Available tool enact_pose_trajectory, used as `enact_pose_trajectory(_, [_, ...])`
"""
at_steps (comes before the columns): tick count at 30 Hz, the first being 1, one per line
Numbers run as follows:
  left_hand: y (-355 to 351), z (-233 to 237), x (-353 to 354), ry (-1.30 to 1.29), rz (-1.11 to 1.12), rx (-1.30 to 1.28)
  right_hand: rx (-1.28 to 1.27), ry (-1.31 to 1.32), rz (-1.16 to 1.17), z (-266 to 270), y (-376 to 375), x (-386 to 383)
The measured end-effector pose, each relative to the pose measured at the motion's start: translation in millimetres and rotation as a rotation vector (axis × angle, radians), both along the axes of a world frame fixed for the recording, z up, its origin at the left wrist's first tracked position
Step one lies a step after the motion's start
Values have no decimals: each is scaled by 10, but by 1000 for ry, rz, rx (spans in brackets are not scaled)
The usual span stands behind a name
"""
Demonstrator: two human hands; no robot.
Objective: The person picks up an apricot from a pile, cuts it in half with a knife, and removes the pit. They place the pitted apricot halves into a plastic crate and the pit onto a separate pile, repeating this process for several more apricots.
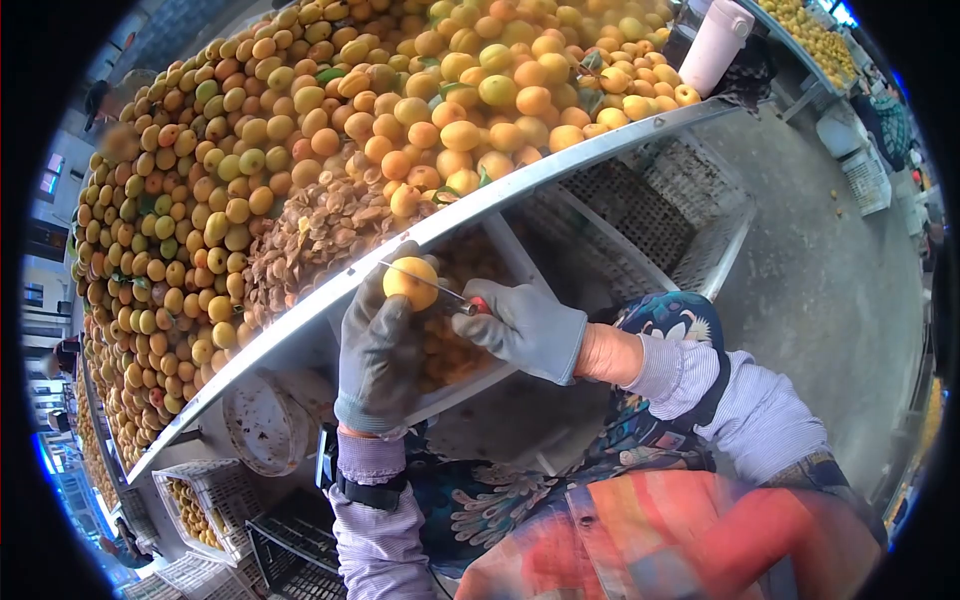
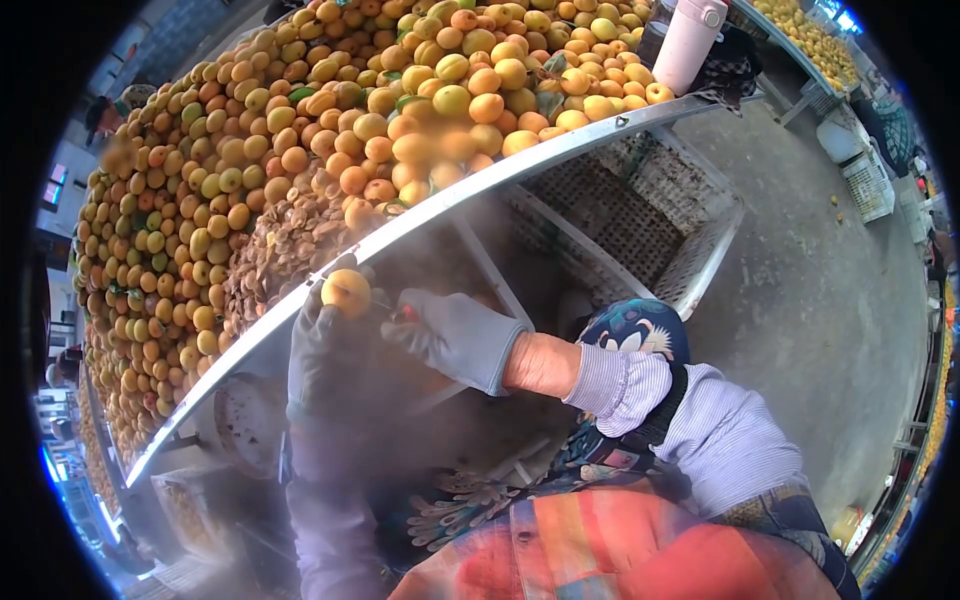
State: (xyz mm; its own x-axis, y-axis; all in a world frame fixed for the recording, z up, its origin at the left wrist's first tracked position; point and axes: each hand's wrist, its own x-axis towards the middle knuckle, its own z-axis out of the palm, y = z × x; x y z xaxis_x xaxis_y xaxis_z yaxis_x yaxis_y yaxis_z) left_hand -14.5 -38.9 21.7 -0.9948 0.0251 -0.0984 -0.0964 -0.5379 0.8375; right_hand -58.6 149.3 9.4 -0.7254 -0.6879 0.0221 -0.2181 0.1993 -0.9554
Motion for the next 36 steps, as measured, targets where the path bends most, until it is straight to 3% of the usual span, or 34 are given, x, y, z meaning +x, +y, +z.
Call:
enact_pose_trajectory(7, [66, -103, 6, -36, 55, 76, -6, -34, -9, -90, -38, 45])
enact_pose_trajectory(14, [127, -59, -45, 37, 113, -177, -32, -101, -32, -294, -46, 7])
enact_pose_trajectory(16, [133, -120, -57, 45, 142, -237, -145, -275, -51, -268, -67, 43])
enact_pose_trajectory(20, [155, -134, -10, -49, 82, -170, -28, -222, -83, -170, -145, 156])
enact_pose_trajectory(22, [222, -208, 3, -57, 106, -134, -207, -244, -194, -338, -228, 222])
enact_pose_trajectory(24, [231, -190, 29, -42, 105, -102, -186, -256, -196, -362, -207, 251])
enact_pose_trajectory(27, [224, -190, 8, -56, 76, -206, -82, -205, -171, -342, -129, 173])
enact_pose_trajectory(29, [273, -170, -19, 117, 193, -170, 10, -135, -140, -237, -88, 99])
enact_pose_trajectory(34, [224, -119, 0, 107, 143, -122, 24, -278, -104, 35, -114, 190])
enact_pose_trajectory(36, [257, -125, 35, 97, 126, -101, -40, -289, -153, -137, -194, 269])
